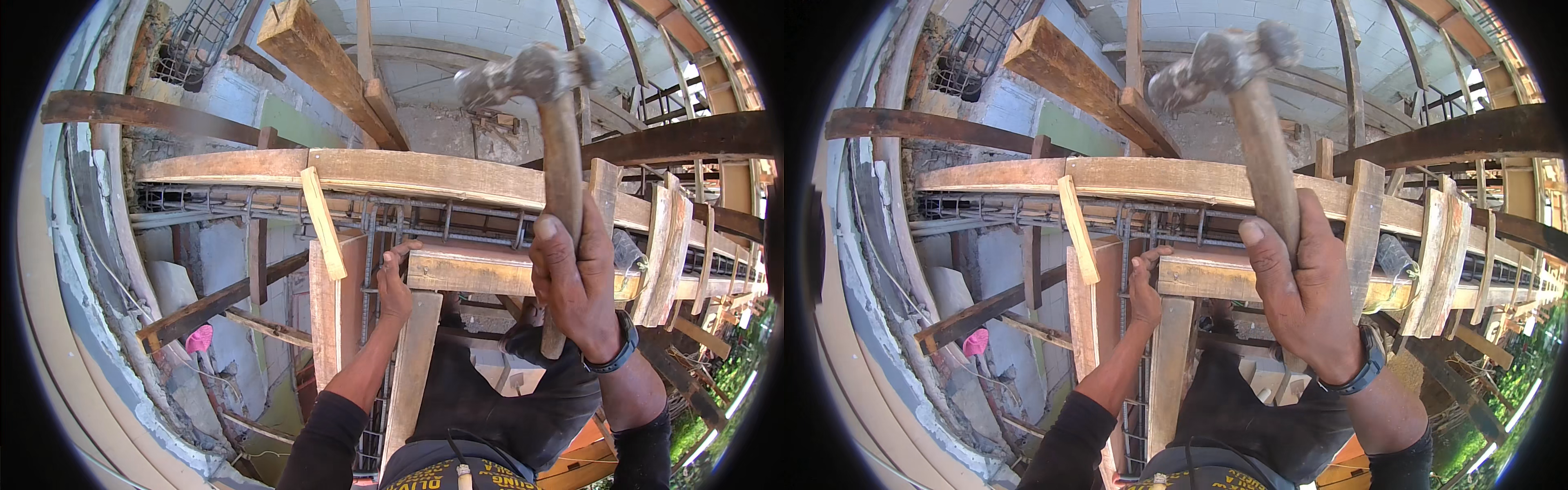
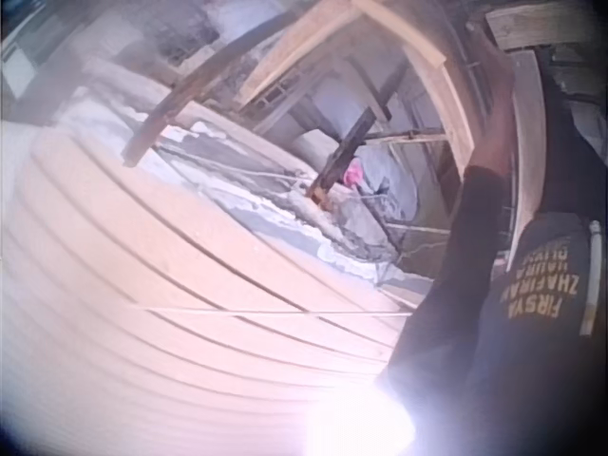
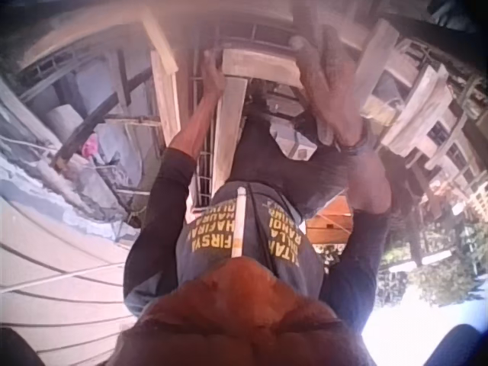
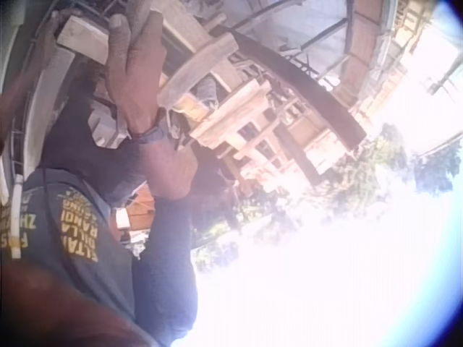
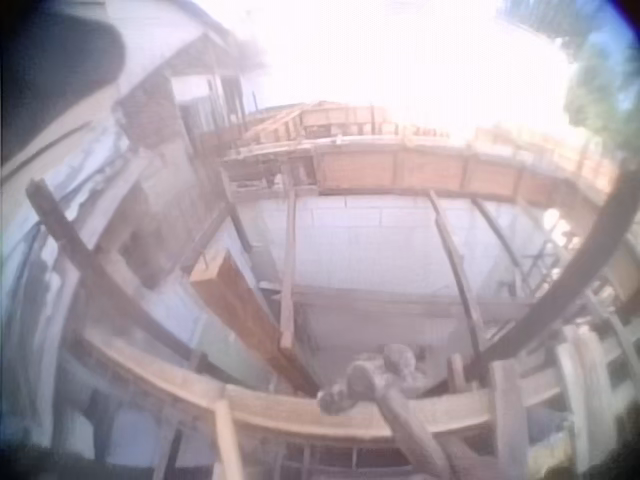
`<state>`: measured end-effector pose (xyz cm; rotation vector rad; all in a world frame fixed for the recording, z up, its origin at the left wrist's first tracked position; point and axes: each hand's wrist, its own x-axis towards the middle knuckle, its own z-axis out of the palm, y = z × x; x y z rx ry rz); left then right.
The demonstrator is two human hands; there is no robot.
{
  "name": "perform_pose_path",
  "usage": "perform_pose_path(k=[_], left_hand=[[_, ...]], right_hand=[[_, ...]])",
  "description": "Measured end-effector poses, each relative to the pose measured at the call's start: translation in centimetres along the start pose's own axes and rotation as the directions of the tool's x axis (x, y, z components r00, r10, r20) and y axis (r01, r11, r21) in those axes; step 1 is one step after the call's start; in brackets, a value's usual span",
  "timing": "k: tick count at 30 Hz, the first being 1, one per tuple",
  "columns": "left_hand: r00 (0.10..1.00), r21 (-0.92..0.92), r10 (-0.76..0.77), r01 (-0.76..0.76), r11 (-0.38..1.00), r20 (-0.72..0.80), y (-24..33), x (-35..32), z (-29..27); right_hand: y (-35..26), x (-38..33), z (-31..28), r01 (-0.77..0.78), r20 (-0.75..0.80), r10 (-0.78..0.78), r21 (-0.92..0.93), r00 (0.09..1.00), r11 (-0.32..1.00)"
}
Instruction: The person uses a hammer to drive nails into wooden planks, securing them to a curved formwork structure. They repeatedly position small wooden pieces and strike them with the hammer to fasten the assembly.
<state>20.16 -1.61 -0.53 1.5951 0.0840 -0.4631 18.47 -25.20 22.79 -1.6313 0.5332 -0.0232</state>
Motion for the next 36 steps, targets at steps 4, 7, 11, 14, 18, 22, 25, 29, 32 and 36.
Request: perform_pose_path(k=[4, 7, 11, 14, 18, 22, 25, 29, 32, 36], left_hand=[[0.999, -0.019, 0.023, -0.023, 1.000, 0.022, 0.8, 0.6, 1.2], [0.999, -0.042, 0.033, -0.031, 0.999, 0.043, 1.0, 0.8, 2.2], [1.000, -0.003, 0.018, -0.018, 1.000, -0.010, -1.2, 0.0, -0.3], [1.000, -0.030, 0.013, -0.013, 0.999, -0.013, -0.4, 0.2, 0.3], [1.000, -0.049, 0.000, -0.001, 0.999, -0.005, -0.4, 0.6, 1.3], [1.000, -0.005, -0.019, 0.019, 1.000, -0.016, -0.3, -0.1, -0.1], [1.000, -0.022, -0.003, 0.003, 1.000, 0.010, -0.6, 0.1, 0.0], [0.999, -0.017, 0.001, 0.000, 1.000, 0.036, -0.3, 0.8, 1.4], [1.000, -0.081, -0.011, 0.012, 0.997, 0.001, -0.8, 0.6, 0.4], [1.000, 0.020, 0.003, -0.002, 1.000, -0.016, -1.0, 0.4, -0.2]], right_hand=[[8.6, -4.6, 0.9, 0.167, 0.058, -0.156, -0.329, 0.986, 0.930], [12.3, -4.6, -0.6, -0.003, 0.283, 0.188, -0.545, 0.941, 0.839], [2.5, -0.9, -0.6, -0.042, 0.060, 0.052, -0.163, 0.997, 0.986], [4.4, -2.5, 1.2, 0.126, -0.097, -0.120, 0.057, 0.988, 0.990], [10.0, -4.7, 0.0, 0.020, 0.275, 0.135, -0.496, 0.952, 0.868], [2.8, -0.9, -0.5, 0.027, 0.201, 0.044, -0.339, 0.979, 0.941], [4.0, -2.3, 1.9, 0.147, -0.210, -0.104, 0.203, 0.972, 0.968], [12.5, -6.3, -0.2, 0.094, 0.320, 0.137, -0.612, 0.937, 0.786], [7.1, -3.3, -0.9, -0.026, 0.251, 0.141, -0.412, 0.958, 0.911], [5.9, -3.5, 1.4, -0.002, -0.031, -0.001, -0.092, 1.000, 0.996]])
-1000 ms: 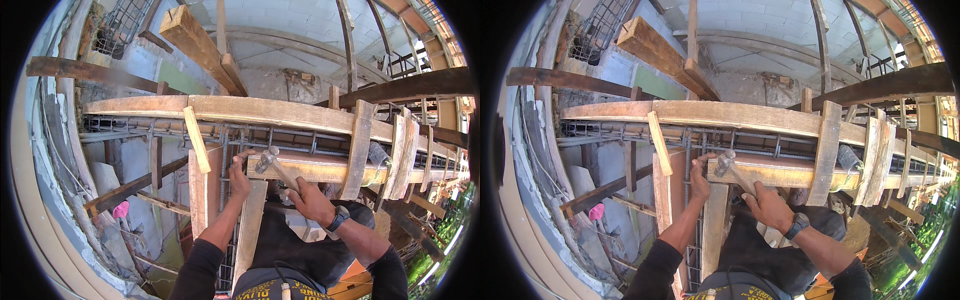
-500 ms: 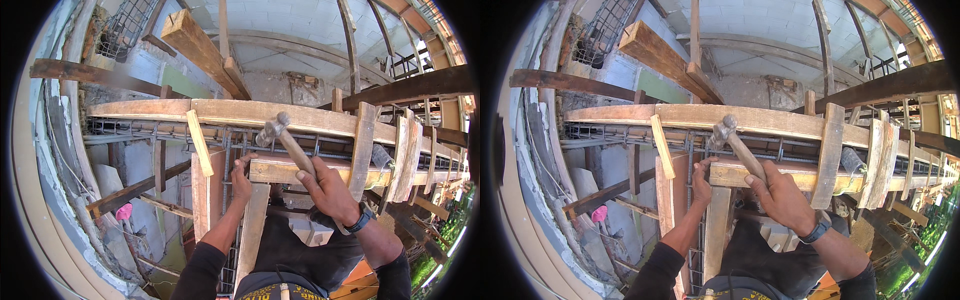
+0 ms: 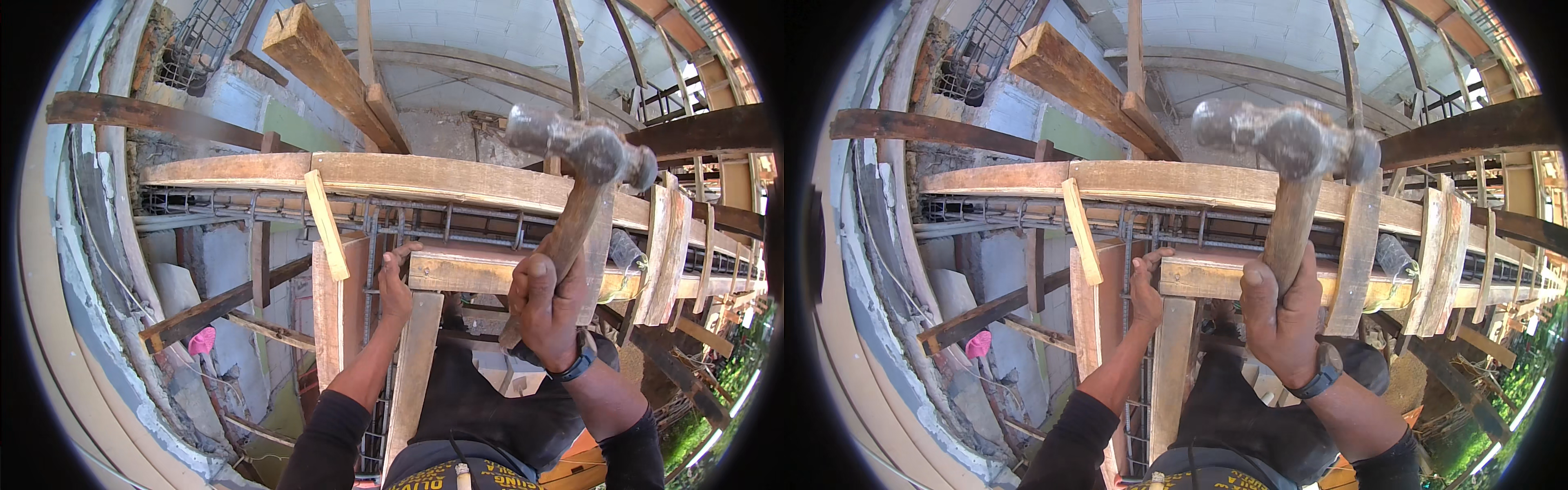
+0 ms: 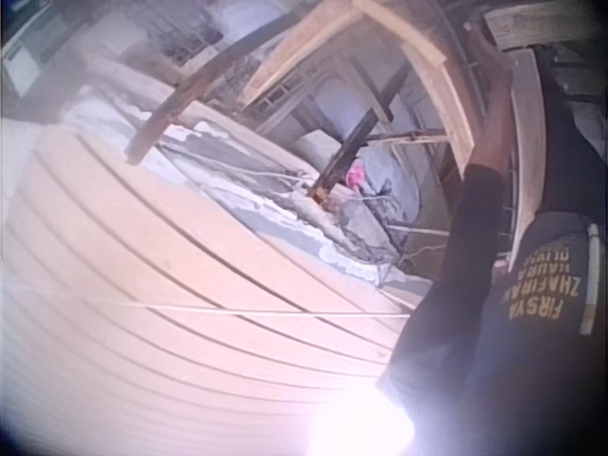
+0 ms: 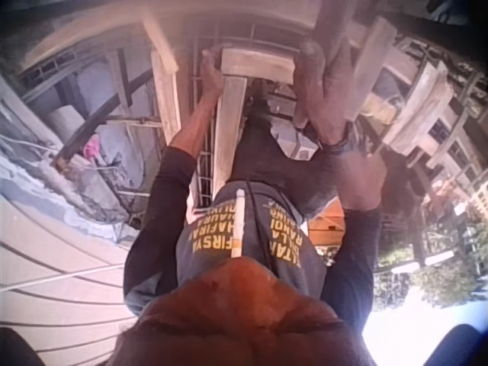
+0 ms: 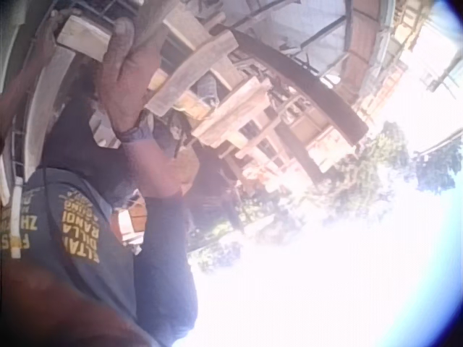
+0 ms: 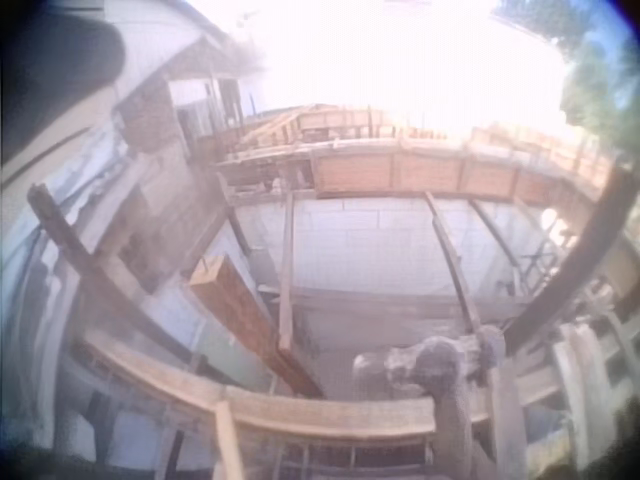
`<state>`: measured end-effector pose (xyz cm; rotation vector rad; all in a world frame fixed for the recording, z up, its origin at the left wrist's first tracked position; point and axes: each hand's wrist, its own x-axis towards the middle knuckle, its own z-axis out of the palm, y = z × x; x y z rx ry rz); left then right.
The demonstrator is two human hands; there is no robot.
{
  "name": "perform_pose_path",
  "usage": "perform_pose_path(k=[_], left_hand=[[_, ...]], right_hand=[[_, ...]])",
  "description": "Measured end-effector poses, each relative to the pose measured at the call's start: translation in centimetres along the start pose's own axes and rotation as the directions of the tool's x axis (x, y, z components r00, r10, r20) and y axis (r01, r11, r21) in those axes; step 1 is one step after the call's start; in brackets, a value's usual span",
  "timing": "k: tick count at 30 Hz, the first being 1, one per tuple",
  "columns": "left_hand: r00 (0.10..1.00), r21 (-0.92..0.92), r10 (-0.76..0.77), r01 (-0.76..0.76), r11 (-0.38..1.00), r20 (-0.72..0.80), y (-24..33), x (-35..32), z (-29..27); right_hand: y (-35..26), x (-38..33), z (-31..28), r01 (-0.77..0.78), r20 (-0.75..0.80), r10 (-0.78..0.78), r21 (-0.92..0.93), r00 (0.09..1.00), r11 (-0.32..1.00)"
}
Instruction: The person uses a hammer to drive nails into wooden planks, securing them to a curved formwork structure. They repeatedly position small wooden pieces and strike them with the hammer to fasten the assembly.
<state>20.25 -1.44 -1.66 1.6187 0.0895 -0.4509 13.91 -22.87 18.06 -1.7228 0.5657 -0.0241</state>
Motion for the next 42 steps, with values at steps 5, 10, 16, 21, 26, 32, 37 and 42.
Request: perform_pose_path(k=[5, 10, 16, 21, 26, 32, 37, 42], left_hand=[[1.000, -0.083, 0.021, -0.022, 0.996, -0.018, 1.1, 1.9, 2.0], [1.000, -0.095, -0.017, 0.019, 0.995, 0.016, 0.2, -0.2, 0.3], [1.000, -0.037, 0.010, -0.009, 0.999, 0.017, 0.3, 0.6, 0.6], [0.996, 0.157, 0.089, -0.092, 0.983, 0.028, 1.1, 0.0, 0.6], [0.969, 0.354, 0.234, -0.192, 0.915, -0.080, 1.7, -2.1, 1.0], [0.993, 0.733, 0.117, -0.063, 0.677, -0.022, 0.5, -10.7, 0.2], [0.998, 0.789, -0.048, 0.052, 0.613, -0.028, -0.1, -10.4, -0.1], [0.974, 0.688, -0.021, 0.173, 0.705, -0.224, -3.2, -9.1, -2.6]], right_hand=[[6.1, -0.9, -1.3, 0.068, 0.397, 0.130, -0.447, 0.909, 0.892], [0.8, -0.7, 0.9, 0.036, -0.045, -0.037, -0.011, 0.998, 0.999], [7.2, -2.7, -2.3, -0.147, 0.377, 0.272, -0.329, 0.885, 0.933], [5.0, -4.3, -5.0, -0.296, 0.047, 0.302, -0.104, 0.952, 0.950], [7.8, -7.8, -7.1, -0.208, -0.110, 0.204, -0.031, 0.973, 0.978], [10.7, -9.8, -7.1, -0.397, -0.027, 0.399, 0.062, 0.917, 0.916], [12.4, -8.9, -4.7, -0.280, -0.025, 0.284, 0.104, 0.959, 0.954], [10.6, -8.0, -5.2, -0.314, 0.076, 0.307, 0.093, 0.949, 0.945]])
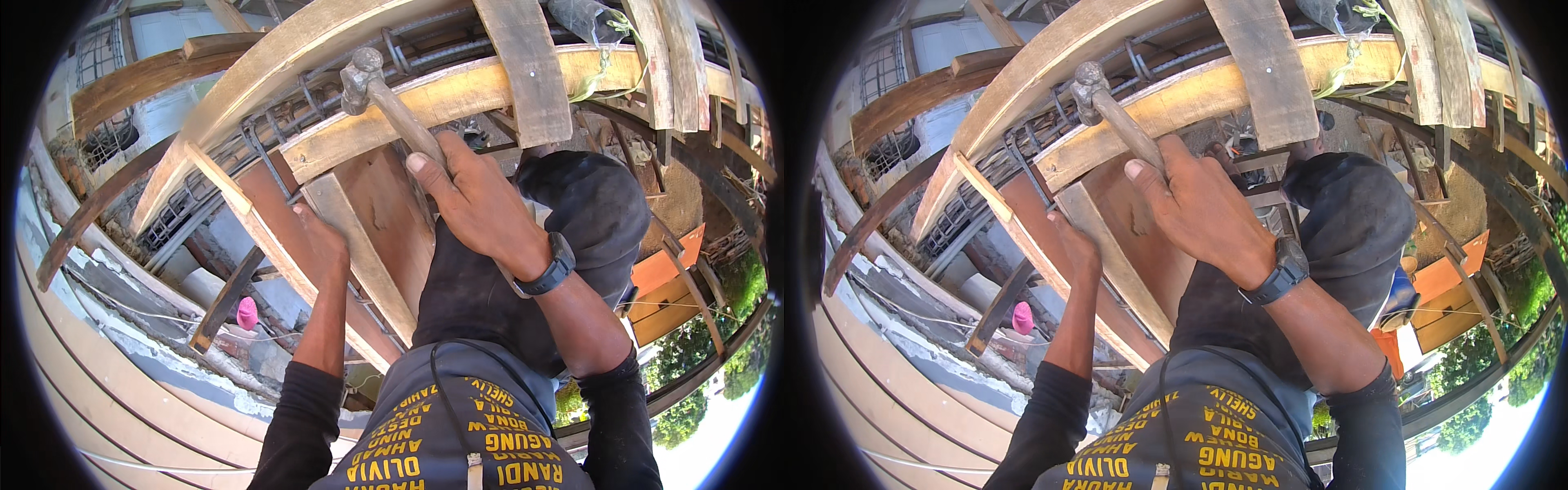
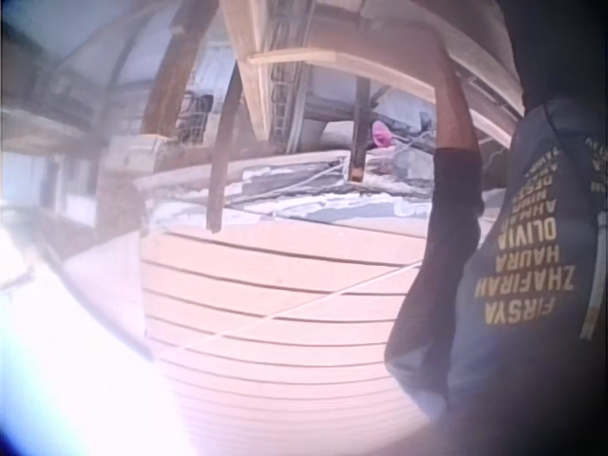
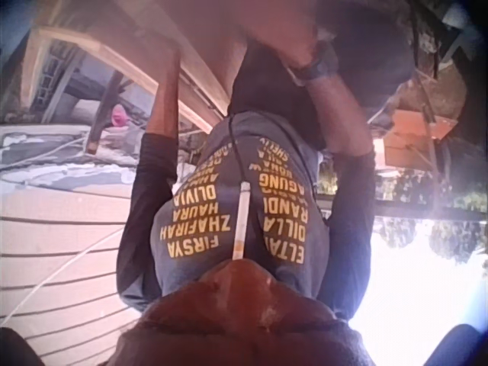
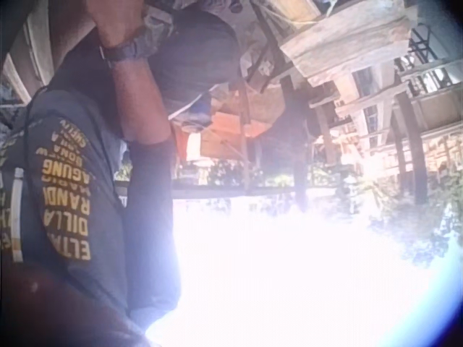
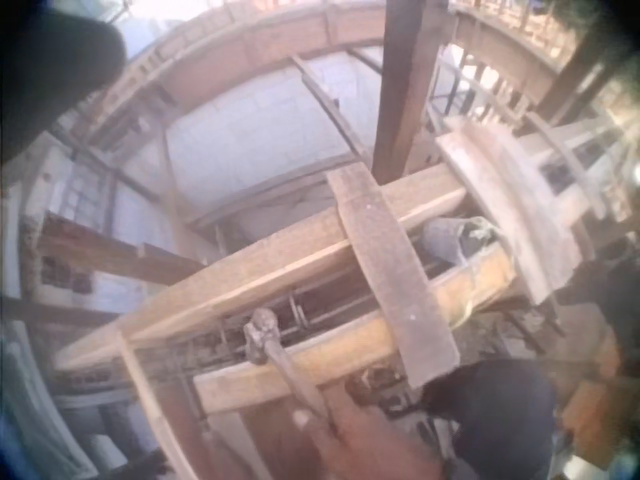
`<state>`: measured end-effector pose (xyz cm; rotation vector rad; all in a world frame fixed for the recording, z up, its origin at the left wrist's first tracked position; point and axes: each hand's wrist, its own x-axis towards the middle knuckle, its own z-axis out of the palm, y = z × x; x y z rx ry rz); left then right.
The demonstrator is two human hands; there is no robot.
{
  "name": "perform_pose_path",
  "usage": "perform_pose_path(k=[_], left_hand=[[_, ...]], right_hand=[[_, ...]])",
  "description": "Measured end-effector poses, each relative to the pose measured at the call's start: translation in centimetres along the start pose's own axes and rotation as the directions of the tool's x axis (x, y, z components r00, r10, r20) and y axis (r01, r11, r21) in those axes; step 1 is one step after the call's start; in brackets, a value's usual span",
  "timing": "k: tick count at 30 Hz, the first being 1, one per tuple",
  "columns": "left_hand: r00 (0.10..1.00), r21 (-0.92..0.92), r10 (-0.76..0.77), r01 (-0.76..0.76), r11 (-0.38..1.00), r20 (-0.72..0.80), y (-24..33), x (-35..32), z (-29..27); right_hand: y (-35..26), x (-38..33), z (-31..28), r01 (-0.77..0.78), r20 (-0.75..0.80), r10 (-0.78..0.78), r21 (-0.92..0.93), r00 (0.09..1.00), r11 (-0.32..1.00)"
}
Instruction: The person uses a hammer to drive nails into wooden planks, securing them to a curved formwork structure. They repeatedly position small wooden pieces and strike them with the hammer to fasten the assembly.
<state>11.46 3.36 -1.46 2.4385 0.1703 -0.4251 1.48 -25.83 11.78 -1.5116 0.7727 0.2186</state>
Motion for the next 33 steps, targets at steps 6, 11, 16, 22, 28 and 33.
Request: perform_pose_path(k=[6, 11, 16, 22, 28, 33], left_hand=[[0.961, -0.141, -0.233, 0.253, 0.957, 0.146, 4.1, 0.2, -0.1], [0.944, -0.041, -0.318, 0.323, 0.946, 0.092, 3.1, 0.5, -0.3], [0.905, 0.077, -0.411, 0.405, 0.911, 0.112, 4.4, 0.2, -0.8], [0.908, 0.022, -0.398, 0.399, 0.917, 0.131, 5.4, 0.1, -1.2], [0.908, 0.028, -0.407, 0.406, 0.913, 0.096, 4.3, -0.2, -0.6], [0.902, 0.031, -0.411, 0.410, 0.911, 0.133, 4.6, 0.3, -0.6]], right_hand=[[-2.3, 0.6, -0.5, -0.045, 0.191, 0.076, -0.159, 0.979, 0.986], [-13.2, 3.1, 0.2, 0.335, -0.096, -0.334, -0.003, 0.938, 0.942], [-16.4, 5.5, 4.1, 0.640, -0.268, -0.598, 0.106, 0.755, 0.761], [-14.6, 6.0, 3.0, -0.195, 0.267, 0.285, -0.318, 0.921, 0.928], [-22.0, 11.7, 4.2, 0.250, -0.025, -0.252, -0.061, 0.967, 0.966], [-15.6, 9.4, 6.4, -0.032, 0.205, 0.140, -0.458, 0.969, 0.888]])
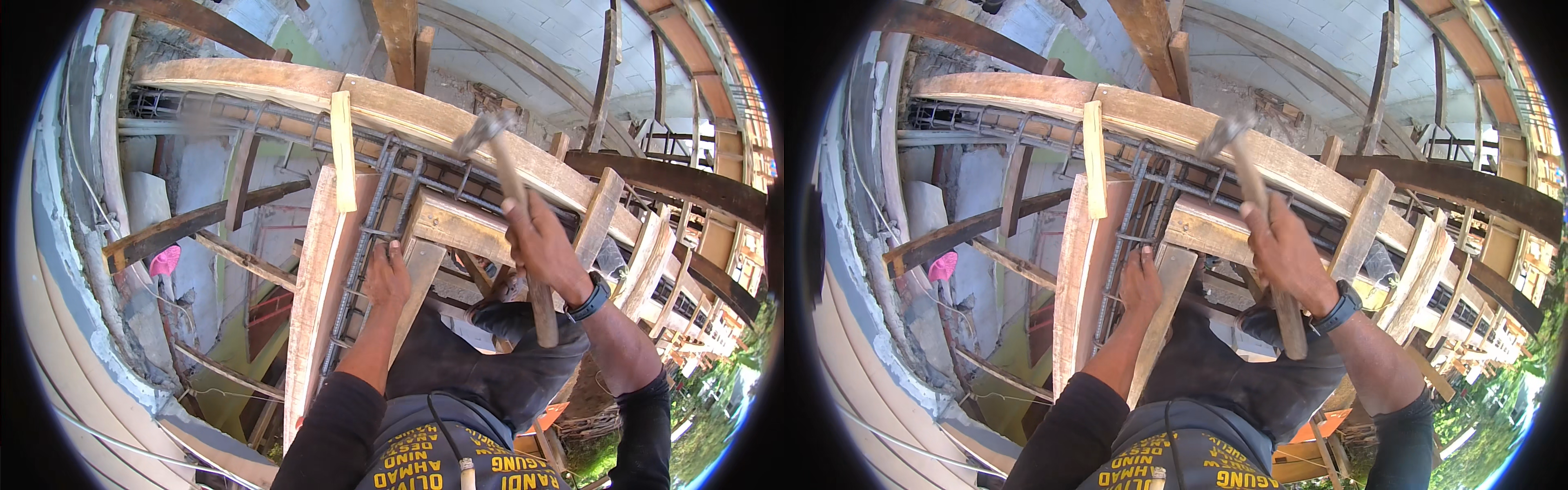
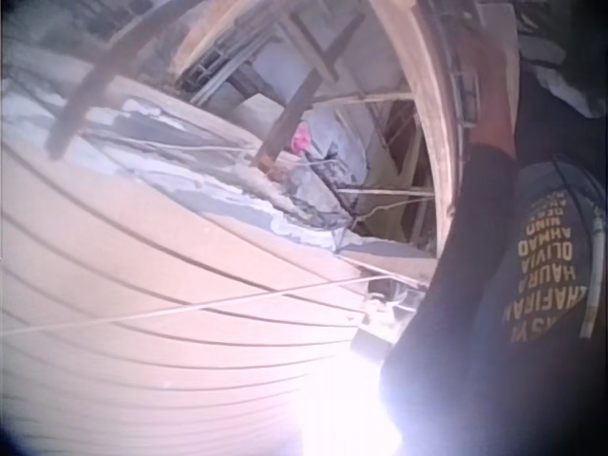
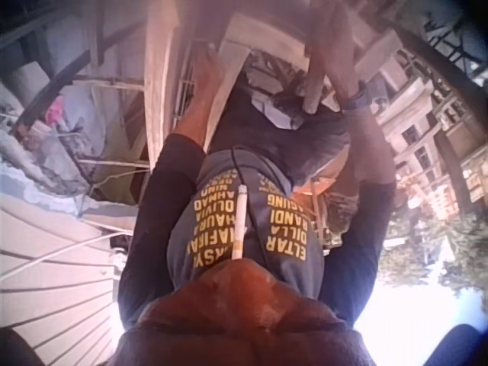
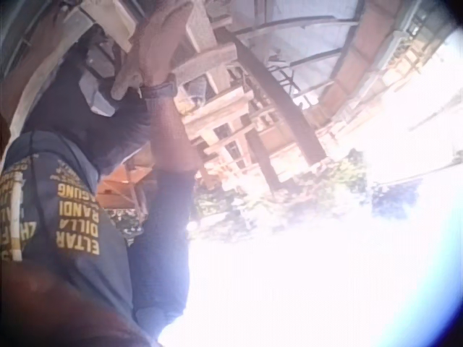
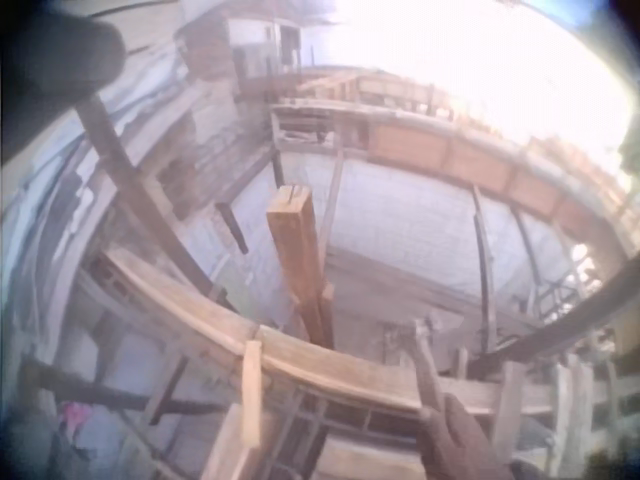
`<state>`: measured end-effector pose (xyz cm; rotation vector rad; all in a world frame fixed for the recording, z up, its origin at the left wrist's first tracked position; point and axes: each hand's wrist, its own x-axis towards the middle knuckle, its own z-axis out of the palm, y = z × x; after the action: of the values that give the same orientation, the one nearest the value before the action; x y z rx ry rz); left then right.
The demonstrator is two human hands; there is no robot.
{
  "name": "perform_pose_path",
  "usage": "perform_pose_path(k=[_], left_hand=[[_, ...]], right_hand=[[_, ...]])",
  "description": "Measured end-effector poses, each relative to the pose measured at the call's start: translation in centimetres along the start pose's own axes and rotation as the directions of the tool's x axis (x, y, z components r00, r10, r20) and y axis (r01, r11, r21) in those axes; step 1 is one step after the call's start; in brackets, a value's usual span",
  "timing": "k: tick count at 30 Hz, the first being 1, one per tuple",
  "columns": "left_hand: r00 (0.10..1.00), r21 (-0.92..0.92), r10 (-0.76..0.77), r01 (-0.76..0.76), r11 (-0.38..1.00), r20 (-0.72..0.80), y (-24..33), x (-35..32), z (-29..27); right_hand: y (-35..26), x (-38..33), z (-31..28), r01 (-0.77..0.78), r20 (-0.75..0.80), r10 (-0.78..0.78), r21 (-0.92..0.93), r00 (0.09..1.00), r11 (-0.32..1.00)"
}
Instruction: The person uses a hammer to drive nails into wooden planks, securing them to a curved formwork structure. They repeatedly position small wooden pieces and strike them with the hammer to fasten the assembly.
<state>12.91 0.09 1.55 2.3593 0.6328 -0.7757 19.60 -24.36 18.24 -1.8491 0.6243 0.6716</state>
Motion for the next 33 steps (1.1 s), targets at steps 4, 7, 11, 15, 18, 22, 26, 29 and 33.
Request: perform_pose_path(k=[4, 7, 11, 15, 18, 22, 26, 29, 33], left_hand=[[1.000, -0.016, 0.011, -0.011, 1.000, -0.006, 0.4, 0.1, -0.3], [1.000, -0.014, 0.005, -0.005, 1.000, 0.004, 0.1, -0.4, -1.0], [0.998, -0.031, 0.014, -0.016, 0.999, -0.067, -0.3, -0.4, -0.6], [0.999, -0.052, -0.048, 0.049, 0.997, 0.003, 0.8, -0.6, -1.9], [0.999, -0.056, -0.034, 0.036, 0.998, 0.036, 1.7, -0.5, -1.9], [0.999, -0.080, -0.034, 0.031, 0.996, -0.031, 1.1, 0.2, -1.6], [0.998, -0.106, -0.059, 0.057, 0.993, -0.013, 0.3, -0.6, -1.4], [0.995, -0.094, -0.102, 0.102, 0.990, 0.005, 0.6, -0.9, -1.4], [0.997, -0.100, -0.074, 0.075, 0.992, 0.011, 1.5, -0.6, -2.1]], right_hand=[[-0.3, -0.4, -0.4, -0.091, 0.115, 0.088, 0.021, 0.989, 0.996], [-2.4, -2.7, -1.5, 0.153, 0.001, -0.154, 0.057, 0.988, 0.987], [-4.3, -5.0, -1.5, 0.610, -0.318, -0.536, 0.210, 0.782, 0.764], [-1.8, -5.4, 1.5, 0.724, -0.423, -0.587, 0.404, 0.690, 0.559], [11.3, -2.9, 5.5, 0.507, -0.160, -0.503, -0.018, 0.850, 0.862], [3.7, -4.6, 2.1, -0.098, 0.125, 0.069, 0.249, 0.990, 0.964], [-3.9, -5.2, -1.4, 0.540, -0.421, -0.398, 0.301, 0.815, 0.786], [1.8, -3.8, 1.4, 0.648, -0.472, -0.446, 0.512, 0.760, 0.563], [7.8, -3.6, 5.4, -0.212, 0.183, 0.182, 0.161, 0.966, 0.964]])
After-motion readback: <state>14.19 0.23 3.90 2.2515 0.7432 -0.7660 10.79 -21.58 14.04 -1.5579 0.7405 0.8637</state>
